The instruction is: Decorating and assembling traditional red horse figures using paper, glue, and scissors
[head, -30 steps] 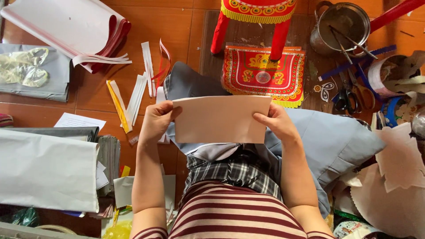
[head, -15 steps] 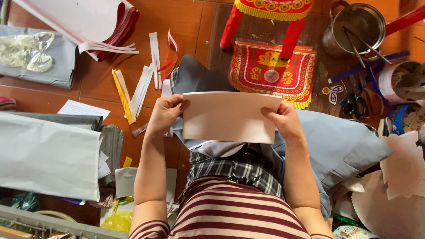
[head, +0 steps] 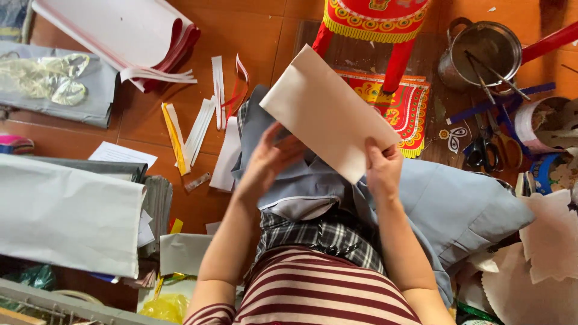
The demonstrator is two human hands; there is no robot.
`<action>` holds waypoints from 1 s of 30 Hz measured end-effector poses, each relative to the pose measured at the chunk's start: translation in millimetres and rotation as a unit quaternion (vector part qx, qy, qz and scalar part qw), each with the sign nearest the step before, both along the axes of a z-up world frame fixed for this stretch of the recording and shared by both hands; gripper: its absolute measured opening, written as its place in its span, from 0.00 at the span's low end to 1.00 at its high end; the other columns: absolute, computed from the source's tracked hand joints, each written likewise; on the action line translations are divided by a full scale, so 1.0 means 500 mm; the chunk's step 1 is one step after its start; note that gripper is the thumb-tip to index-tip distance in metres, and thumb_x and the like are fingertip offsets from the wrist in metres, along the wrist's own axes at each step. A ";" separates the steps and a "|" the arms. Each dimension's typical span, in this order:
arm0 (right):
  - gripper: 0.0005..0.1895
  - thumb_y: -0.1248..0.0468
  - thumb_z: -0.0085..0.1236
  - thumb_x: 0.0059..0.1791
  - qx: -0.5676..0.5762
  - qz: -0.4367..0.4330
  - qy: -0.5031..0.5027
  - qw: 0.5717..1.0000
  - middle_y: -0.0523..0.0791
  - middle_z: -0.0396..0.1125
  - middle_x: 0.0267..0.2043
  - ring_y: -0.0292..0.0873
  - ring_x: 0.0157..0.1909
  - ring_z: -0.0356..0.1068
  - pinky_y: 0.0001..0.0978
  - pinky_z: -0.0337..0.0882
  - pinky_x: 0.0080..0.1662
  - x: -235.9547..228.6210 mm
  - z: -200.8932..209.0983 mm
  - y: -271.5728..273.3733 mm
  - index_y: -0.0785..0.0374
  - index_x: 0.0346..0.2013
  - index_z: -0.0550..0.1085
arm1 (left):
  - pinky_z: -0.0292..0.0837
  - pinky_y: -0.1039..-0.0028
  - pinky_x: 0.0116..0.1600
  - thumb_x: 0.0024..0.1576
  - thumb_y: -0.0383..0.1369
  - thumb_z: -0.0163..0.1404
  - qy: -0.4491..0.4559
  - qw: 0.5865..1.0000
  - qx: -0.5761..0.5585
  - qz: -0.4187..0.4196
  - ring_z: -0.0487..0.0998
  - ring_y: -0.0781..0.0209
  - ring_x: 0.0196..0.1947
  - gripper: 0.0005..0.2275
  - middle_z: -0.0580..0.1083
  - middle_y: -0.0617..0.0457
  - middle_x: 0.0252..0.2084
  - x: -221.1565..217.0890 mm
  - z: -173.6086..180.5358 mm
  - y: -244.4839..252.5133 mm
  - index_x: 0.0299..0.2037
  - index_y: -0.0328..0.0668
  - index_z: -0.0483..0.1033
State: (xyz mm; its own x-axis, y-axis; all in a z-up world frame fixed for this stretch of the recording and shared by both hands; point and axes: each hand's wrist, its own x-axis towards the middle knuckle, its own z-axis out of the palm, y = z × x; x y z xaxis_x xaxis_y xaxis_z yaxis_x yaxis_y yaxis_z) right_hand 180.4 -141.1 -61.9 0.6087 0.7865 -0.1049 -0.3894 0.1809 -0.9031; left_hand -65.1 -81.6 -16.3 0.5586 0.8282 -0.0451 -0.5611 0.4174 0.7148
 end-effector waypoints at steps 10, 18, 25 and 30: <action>0.07 0.64 0.63 0.47 -0.054 0.070 0.060 0.994 0.46 0.69 0.22 0.38 0.19 0.70 0.25 0.71 0.22 -0.088 -0.018 -0.002 0.64 0.33 0.74 | 0.78 0.58 0.48 0.63 0.33 0.45 0.160 0.976 0.013 0.146 0.79 0.51 0.44 0.16 0.75 0.43 0.48 0.085 -0.017 0.020 0.61 0.42 0.62; 0.09 0.66 0.67 0.42 -0.073 0.064 0.081 0.992 0.45 0.72 0.27 0.39 0.27 0.72 0.30 0.74 0.29 -0.142 -0.045 -0.001 0.61 0.36 0.79 | 0.81 0.65 0.41 0.63 0.37 0.47 0.216 0.953 -0.003 0.213 0.78 0.58 0.36 0.15 0.74 0.45 0.43 0.069 -0.125 0.030 0.59 0.48 0.63; 0.01 0.67 0.59 0.46 -0.151 0.165 -0.056 0.973 0.46 0.71 0.22 0.38 0.22 0.72 0.28 0.74 0.27 0.028 -0.030 0.021 0.61 0.31 0.76 | 0.68 0.52 0.58 0.61 0.29 0.58 0.341 0.896 0.017 0.284 0.72 0.46 0.57 0.32 0.61 0.36 0.62 -0.027 -0.226 0.170 0.69 0.42 0.48; 0.10 0.56 0.50 0.48 -0.245 0.177 -0.462 0.834 0.44 0.74 0.35 0.46 0.38 0.72 0.39 0.66 0.39 0.305 -0.061 0.029 0.55 0.36 0.76 | 0.69 0.68 0.61 0.57 0.32 0.50 0.275 0.937 -0.028 0.215 0.72 0.63 0.54 0.23 0.69 0.55 0.60 -0.108 -0.265 0.208 0.64 0.51 0.63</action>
State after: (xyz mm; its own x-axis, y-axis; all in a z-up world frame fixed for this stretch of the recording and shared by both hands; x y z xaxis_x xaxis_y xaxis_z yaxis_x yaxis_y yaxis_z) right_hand 332.9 -126.6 -92.6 0.3475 0.9341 -0.0818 0.5622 -0.2774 -0.7791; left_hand -119.0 22.5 -149.0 0.0527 0.9592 -0.2778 -0.2393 0.2822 0.9290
